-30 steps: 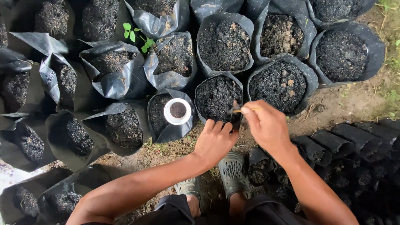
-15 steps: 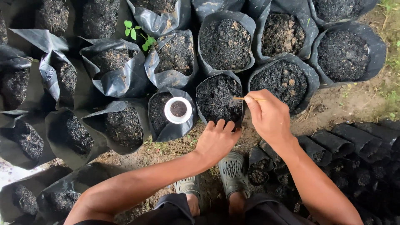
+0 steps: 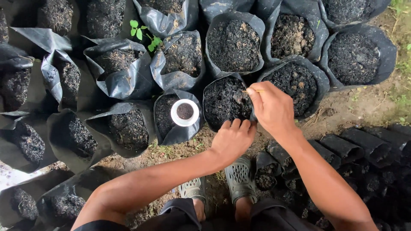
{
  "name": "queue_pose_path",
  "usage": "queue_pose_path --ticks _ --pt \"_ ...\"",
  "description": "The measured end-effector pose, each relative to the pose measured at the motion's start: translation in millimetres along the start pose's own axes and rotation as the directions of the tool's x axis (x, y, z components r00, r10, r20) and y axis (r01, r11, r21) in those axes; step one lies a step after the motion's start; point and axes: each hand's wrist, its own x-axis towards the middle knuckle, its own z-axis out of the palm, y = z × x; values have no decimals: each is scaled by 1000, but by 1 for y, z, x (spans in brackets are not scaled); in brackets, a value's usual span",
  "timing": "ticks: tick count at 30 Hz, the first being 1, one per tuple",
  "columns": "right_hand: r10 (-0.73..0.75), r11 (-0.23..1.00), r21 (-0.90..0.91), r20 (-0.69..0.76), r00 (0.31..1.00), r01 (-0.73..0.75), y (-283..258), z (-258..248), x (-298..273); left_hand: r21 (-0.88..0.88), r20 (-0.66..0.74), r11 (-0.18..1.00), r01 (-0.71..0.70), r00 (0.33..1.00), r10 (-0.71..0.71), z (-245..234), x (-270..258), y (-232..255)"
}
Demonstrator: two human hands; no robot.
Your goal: The person uses a small stick to pick up seeds from a white container and places them into black plastic bags filled with soil. The person repeats this process for several bags, carefully positioning the seeds into the soil.
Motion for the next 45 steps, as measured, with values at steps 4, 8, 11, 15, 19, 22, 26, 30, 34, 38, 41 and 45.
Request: queue_pose_path --ticks 4,8,11,15,19,22,26,30,34,38,41,45 --pt "-6 999 -39 50 999 8 3 -4 1 -30 7 999 16 1000 -15 -1 6 0" --pt "8 1000 25 51 999 -9 -8 -18 3 -38 -60 997 63 996 -65 -8 8 1" --pt "-50 993 -99 84 995 58 -11 -19 2 -57 -67 996 76 995 -79 -3 8 4" --pt "-134 937 -314 75 988 151 2 -16 1 -83 -32 995 64 997 -66 -20 14 -3" --pt "-85 989 -120 26 996 88 -1 -14 4 -83 -29 993 86 996 -89 -18 13 1" --pt "-41 999 12 22 999 41 5 -5 3 -85 3 992 94 996 -94 -26 17 1" --pt "22 982 189 31 999 -27 6 -2 5 -83 24 993 83 996 -82 -20 17 2" --pt "71 973 217 23 997 -75 -4 -4 8 -65 13 995 81 997 -80 -17 17 1" --pt "88 946 306 64 994 -104 -13 -6 7 -78 28 995 66 998 -64 -16 18 -1" --pt "68 968 243 -6 998 -65 -14 -15 1 -58 8 996 71 997 -71 -19 12 -5" --pt "33 996 83 -9 999 -32 -3 -11 -11 -38 -5 998 55 998 -55 -13 5 -11" --pt "-34 989 -143 21 999 36 -4 -16 -12 -87 70 996 -2 998 8 -31 -2 -26"
